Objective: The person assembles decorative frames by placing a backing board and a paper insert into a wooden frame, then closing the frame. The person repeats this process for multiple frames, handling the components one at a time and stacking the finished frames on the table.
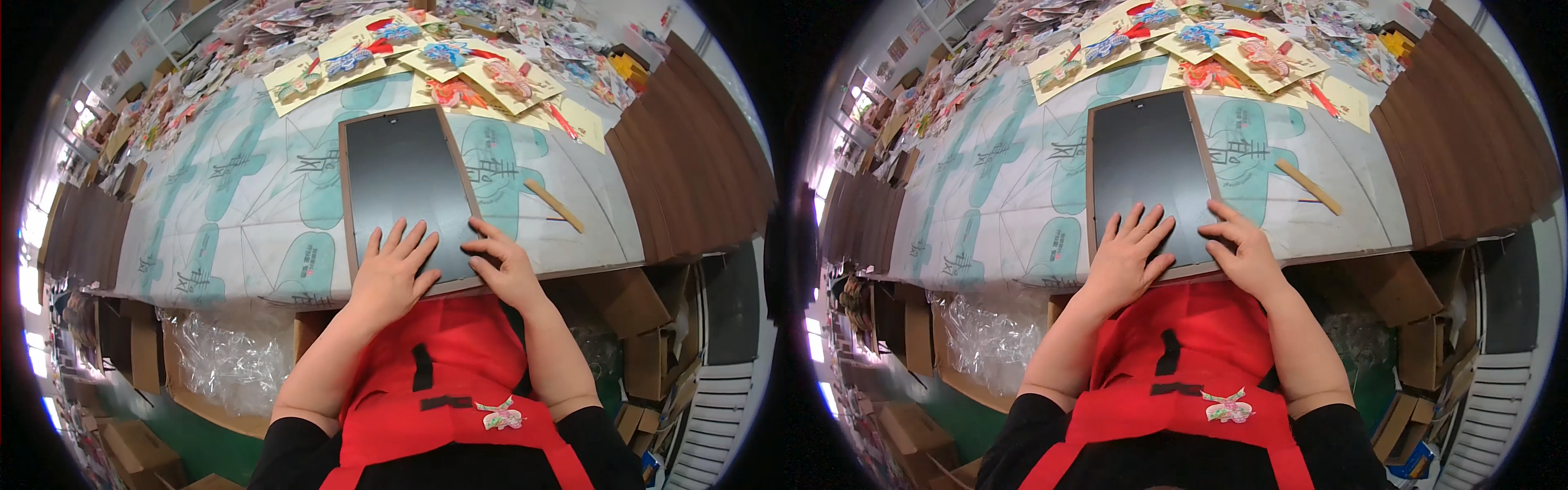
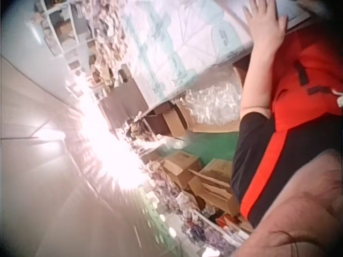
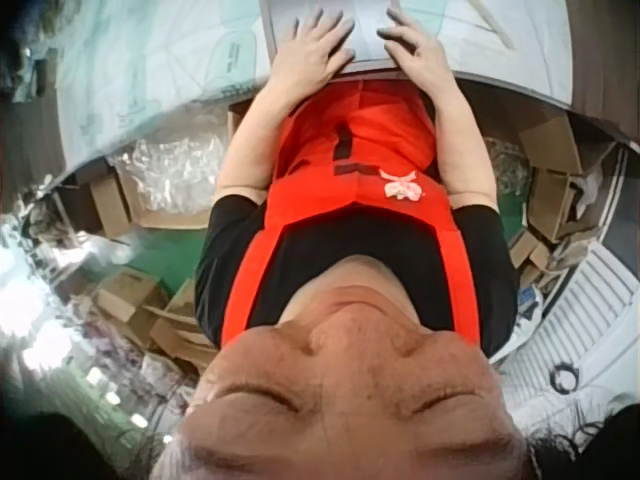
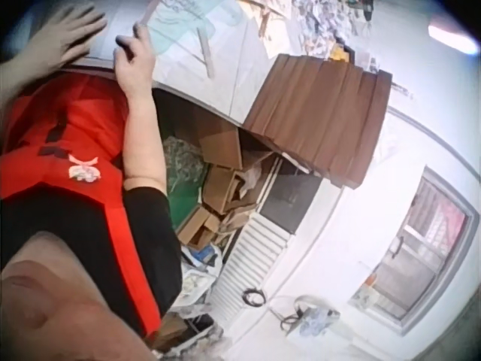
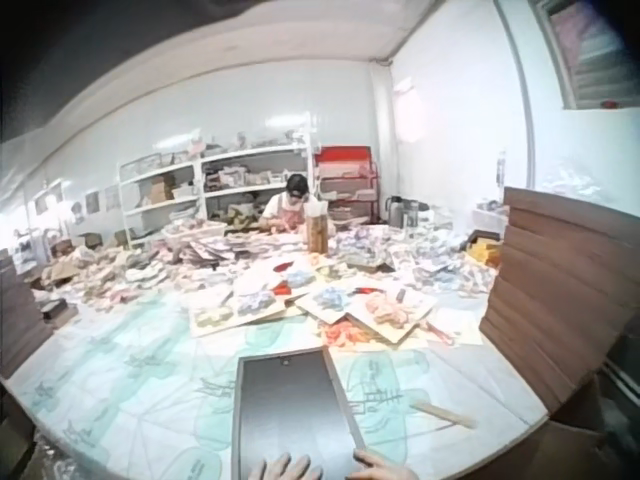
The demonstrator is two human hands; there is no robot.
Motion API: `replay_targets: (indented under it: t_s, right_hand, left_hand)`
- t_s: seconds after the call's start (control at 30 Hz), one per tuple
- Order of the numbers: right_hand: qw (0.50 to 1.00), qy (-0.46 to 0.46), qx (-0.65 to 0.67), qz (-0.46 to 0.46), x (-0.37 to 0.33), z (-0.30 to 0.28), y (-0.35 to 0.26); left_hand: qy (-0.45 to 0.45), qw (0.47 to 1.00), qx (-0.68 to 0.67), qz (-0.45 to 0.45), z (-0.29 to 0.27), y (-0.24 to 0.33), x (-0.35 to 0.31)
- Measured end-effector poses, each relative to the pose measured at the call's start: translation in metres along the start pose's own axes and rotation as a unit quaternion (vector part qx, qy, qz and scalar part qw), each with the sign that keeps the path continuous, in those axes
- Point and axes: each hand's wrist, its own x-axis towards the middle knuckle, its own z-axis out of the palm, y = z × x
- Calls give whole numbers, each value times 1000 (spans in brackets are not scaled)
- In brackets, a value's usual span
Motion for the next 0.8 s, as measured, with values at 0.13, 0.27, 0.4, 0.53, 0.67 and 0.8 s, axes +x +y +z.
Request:
replay_targets:
  t_s: [0.13,0.27,0.4,0.53,0.67,0.8]
  right_hand:
    - [995,7,-8,96,5,-31,-3]
    - [916,213,-341,8,34,-81,51]
    - [883,162,-434,76,54,-106,88]
    - [878,92,-463,78,59,-113,88]
    - [960,61,-227,156,101,-79,20]
    - [984,-10,-179,-22,170,-26,0]
  left_hand:
    - [-3,999,-32,-16,-5,-2,3]
    - [-28,993,-112,-27,-17,-15,21]
    - [149,988,-31,-34,2,-28,39]
    - [83,994,60,-44,19,-33,39]
    - [75,993,62,-66,16,-32,35]
    - [48,995,50,-72,11,-31,38]
